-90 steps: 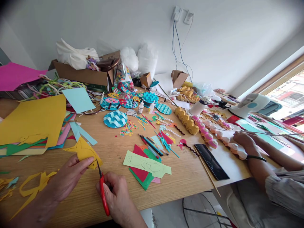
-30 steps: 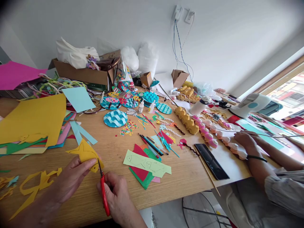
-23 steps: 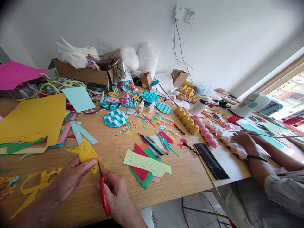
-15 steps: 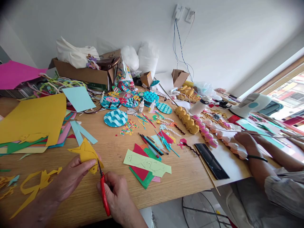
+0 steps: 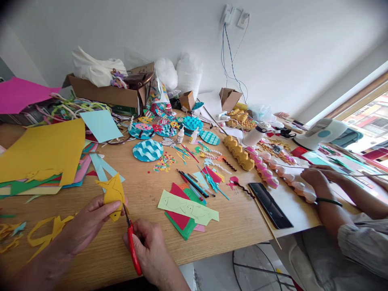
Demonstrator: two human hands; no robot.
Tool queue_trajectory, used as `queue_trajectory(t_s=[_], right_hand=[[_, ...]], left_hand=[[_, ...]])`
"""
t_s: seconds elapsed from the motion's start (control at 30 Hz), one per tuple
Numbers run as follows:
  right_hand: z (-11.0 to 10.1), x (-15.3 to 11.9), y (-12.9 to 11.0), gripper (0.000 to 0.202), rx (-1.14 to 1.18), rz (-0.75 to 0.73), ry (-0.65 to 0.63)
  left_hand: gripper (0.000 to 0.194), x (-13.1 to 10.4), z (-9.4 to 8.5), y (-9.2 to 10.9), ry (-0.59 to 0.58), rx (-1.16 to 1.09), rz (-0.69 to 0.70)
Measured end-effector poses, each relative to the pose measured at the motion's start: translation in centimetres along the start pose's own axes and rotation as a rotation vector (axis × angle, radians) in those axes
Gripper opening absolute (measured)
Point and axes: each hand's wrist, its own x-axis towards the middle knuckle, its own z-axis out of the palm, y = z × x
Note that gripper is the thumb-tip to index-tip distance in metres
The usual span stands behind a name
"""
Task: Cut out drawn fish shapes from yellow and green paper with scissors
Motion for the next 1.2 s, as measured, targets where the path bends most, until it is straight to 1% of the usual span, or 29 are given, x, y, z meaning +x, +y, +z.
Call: queue_trajectory(t_s=[0.1,0.3,0.43,0.6,0.7,0.77,0.93,1.1,1.2], right_hand=[[0.1,0.0,0.0,0.045,0.005,-0.010,0.019],[0.1,0.0,-0.2,0.046,0.000,-0.016,0.028],[0.1,-0.1,-0.1,0.046,-0.001,-0.020,0.032],[0.1,-0.2,0.1,0.045,-0.006,-0.032,0.031],[0.1,-0.2,0.0,0.045,-0.001,-0.031,0.030],[0.2,-0.1,0.0,0.045,0.008,-0.014,0.037],[0.3,0.0,0.0,0.042,0.105,0.045,0.030],[0.5,0.1,0.3,0.040,0.206,0.066,-0.002],[0.5,0.1,0.4,0.041,0.241,0.070,-0.006]], left_hand=[[0.011,0.0,0.0,-0.1,-0.012,0.001,0.004],[0.010,-0.1,0.5,0.1,0.029,-0.020,-0.020],[0.010,-0.2,0.6,0.2,0.015,-0.033,-0.021],[0.008,0.0,0.1,-0.1,-0.022,-0.062,0.004],[0.007,0.0,0.1,-0.1,0.001,-0.073,0.015],[0.007,-0.1,0.4,0.2,0.029,-0.088,-0.007],[0.013,-0.3,1.2,0.6,0.099,-0.135,-0.099],[0.015,-0.4,1.3,0.1,0.117,-0.116,-0.116],[0.015,-0.4,1.3,0.0,0.099,-0.115,-0.116]])
